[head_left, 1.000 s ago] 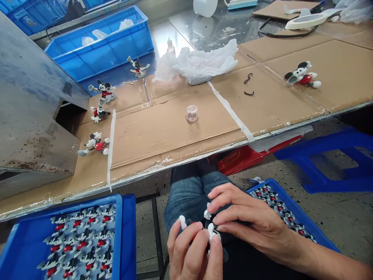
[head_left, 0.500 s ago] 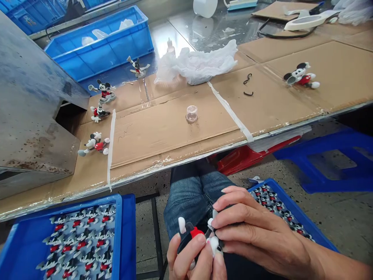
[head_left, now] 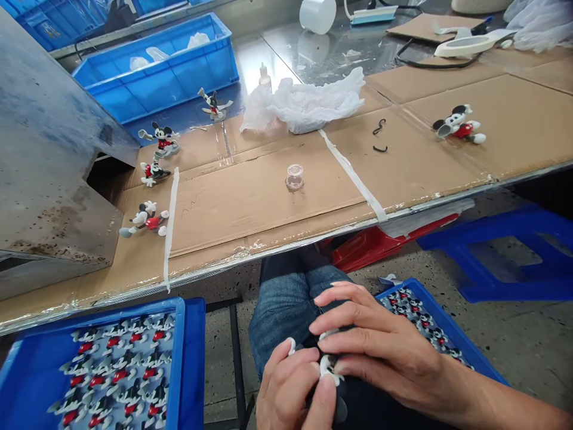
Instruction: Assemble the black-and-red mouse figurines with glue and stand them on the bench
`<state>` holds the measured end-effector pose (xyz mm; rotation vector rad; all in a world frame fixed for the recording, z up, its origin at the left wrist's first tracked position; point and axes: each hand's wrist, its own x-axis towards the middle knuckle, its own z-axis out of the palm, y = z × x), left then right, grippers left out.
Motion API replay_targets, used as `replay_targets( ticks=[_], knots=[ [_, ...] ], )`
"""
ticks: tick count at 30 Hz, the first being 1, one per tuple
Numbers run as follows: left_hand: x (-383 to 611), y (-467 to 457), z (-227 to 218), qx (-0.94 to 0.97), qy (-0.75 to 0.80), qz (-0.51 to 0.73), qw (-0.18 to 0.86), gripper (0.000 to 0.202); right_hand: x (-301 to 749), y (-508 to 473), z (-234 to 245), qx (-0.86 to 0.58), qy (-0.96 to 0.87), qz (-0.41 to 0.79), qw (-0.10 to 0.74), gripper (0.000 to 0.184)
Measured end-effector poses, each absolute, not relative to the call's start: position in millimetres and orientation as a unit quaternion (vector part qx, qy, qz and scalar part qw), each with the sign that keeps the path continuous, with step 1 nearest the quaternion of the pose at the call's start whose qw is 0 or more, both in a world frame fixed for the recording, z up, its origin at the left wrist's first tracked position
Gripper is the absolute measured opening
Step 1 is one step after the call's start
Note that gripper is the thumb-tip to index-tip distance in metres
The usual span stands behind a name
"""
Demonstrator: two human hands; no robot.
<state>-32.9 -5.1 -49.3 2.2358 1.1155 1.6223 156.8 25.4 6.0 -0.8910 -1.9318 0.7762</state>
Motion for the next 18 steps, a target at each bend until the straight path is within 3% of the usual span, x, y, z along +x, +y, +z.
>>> replay_targets(
  ticks=[3,6,8,18],
  knots=[
    [-31.7,-0.4,-45.1,0.685,0.403,0.546,0.265,0.023,158.2,30.3,4.9,-0.404,-0.687,0.436,0.417,0.017],
    [-28.6,0.7,-37.7,0.454,0.486,0.497,0.557,0.023,159.0,37.4,6.0,-0.476,-0.567,0.586,0.329,0.017],
    [-27.1,0.3,-33.2,0.332,0.508,0.447,0.657,0.029,158.5,41.8,7.5,-0.492,-0.5,0.661,0.266,0.023],
    [-28.2,-0.8,-29.5,0.248,0.52,0.405,0.71,0.029,157.4,41.8,2.7,-0.491,-0.383,0.755,0.206,0.032]
  ],
)
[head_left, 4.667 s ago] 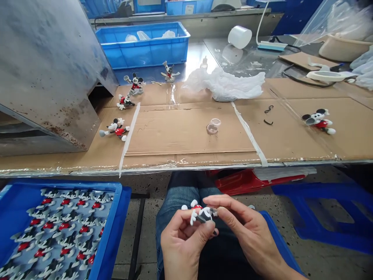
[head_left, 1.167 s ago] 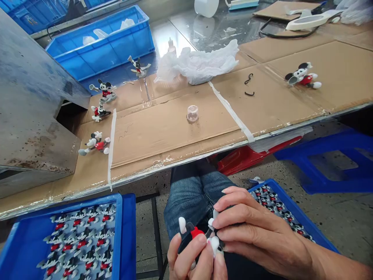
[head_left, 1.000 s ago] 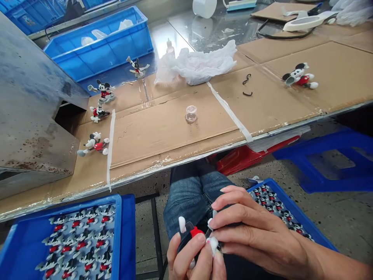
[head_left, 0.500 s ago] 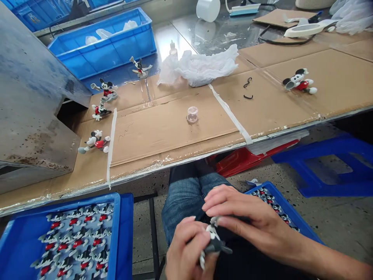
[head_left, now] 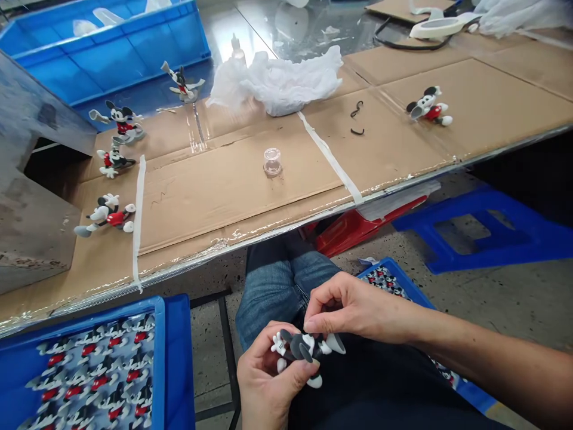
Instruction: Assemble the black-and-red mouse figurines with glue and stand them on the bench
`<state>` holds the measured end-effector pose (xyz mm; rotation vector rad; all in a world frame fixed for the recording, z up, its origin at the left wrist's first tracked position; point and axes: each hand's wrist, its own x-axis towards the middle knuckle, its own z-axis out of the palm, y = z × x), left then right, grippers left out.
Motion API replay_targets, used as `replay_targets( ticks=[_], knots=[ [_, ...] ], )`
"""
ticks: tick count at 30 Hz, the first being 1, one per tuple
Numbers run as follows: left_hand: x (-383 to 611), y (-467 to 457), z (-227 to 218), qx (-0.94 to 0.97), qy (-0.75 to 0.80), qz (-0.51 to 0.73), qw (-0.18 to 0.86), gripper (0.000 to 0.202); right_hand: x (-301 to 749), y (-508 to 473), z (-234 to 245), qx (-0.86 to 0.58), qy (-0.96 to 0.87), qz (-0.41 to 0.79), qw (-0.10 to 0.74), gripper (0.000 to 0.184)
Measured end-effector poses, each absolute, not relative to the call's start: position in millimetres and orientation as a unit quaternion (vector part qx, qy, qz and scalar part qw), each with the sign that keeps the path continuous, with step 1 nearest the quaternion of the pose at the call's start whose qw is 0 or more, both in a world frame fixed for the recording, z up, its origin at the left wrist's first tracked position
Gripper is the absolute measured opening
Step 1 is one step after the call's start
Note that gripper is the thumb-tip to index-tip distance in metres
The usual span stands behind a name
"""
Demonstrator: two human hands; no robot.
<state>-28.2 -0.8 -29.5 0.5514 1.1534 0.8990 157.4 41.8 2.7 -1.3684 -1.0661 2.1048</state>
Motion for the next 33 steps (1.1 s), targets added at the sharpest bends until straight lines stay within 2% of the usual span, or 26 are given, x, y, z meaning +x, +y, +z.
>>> replay_targets(
  ticks=[9,16,21,24,28,33],
  knots=[
    [-23.7,-9.1,-24.8,0.268,0.545,0.43,0.668,0.028,154.8,33.6,-0.5,-0.489,-0.382,0.756,0.208,0.026],
    [-20.2,-14.5,-23.5,0.377,0.554,0.447,0.593,0.021,154.2,22.2,5.0,-0.539,-0.485,0.653,0.219,0.019],
    [-21.7,-11.2,-25.2,0.435,0.528,0.469,0.559,0.019,157.9,29.7,6.3,-0.504,-0.438,0.703,0.246,0.025],
    [-25.2,-9.9,-30.0,0.468,0.509,0.476,0.544,0.019,159.4,32.5,4.6,-0.513,-0.449,0.686,0.255,0.029],
    [-27.1,-10.3,-33.3,0.513,0.483,0.489,0.515,0.02,160.4,31.5,3.6,-0.522,-0.458,0.671,0.261,0.026],
    [-25.5,-11.2,-31.6,0.514,0.493,0.485,0.507,0.019,159.8,27.9,-5.2,-0.502,-0.3,0.756,0.294,0.034]
  ],
)
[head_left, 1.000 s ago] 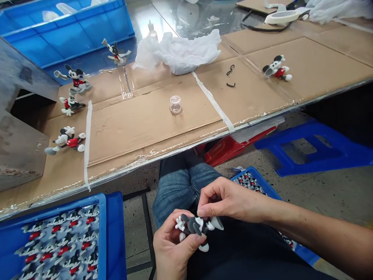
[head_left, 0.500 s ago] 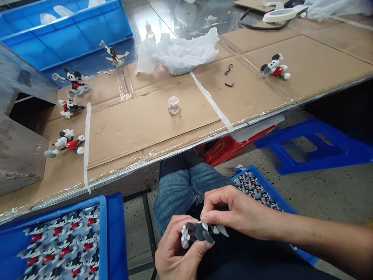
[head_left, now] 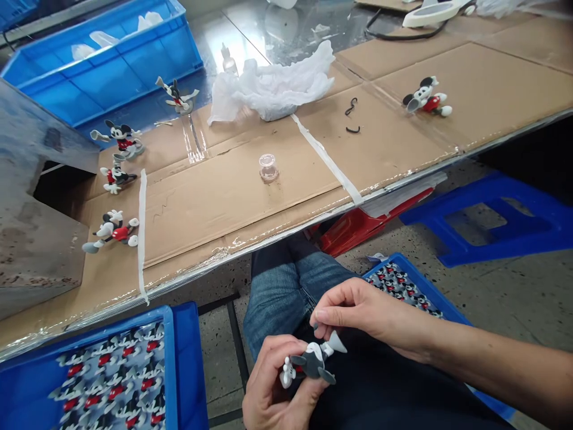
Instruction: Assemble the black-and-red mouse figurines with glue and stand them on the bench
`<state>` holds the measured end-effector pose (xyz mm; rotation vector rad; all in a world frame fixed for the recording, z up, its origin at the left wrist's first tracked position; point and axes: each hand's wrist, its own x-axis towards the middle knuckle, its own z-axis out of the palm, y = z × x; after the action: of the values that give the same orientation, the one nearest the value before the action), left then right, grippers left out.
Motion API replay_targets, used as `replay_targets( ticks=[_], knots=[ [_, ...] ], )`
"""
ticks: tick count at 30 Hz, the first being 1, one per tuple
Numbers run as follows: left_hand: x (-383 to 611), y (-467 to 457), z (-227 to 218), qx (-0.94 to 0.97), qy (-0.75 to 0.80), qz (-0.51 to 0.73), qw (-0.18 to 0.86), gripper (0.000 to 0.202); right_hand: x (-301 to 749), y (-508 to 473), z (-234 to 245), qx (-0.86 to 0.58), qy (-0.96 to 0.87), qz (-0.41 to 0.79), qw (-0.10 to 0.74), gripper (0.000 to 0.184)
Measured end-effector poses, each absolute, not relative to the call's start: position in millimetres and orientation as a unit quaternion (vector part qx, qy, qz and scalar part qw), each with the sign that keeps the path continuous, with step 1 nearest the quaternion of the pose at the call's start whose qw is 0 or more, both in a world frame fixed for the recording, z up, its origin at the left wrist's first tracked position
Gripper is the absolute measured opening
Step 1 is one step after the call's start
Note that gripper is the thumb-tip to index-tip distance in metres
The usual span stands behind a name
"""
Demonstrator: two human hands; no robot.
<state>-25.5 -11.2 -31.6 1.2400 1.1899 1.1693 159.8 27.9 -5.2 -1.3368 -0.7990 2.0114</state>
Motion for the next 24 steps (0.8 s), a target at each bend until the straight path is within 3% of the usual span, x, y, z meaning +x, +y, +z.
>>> replay_targets(
  ticks=[7,24],
  knots=[
    [-25.0,-10.0,-33.0,0.52,0.488,0.491,0.5,0.018,160.4,26.7,-17.3,-0.473,-0.171,0.803,0.32,0.034],
    [-25.5,-9.8,-36.9,0.535,0.479,0.505,0.479,0.018,157.4,23.1,-16.5,-0.434,-0.134,0.795,0.403,0.027]
  ],
)
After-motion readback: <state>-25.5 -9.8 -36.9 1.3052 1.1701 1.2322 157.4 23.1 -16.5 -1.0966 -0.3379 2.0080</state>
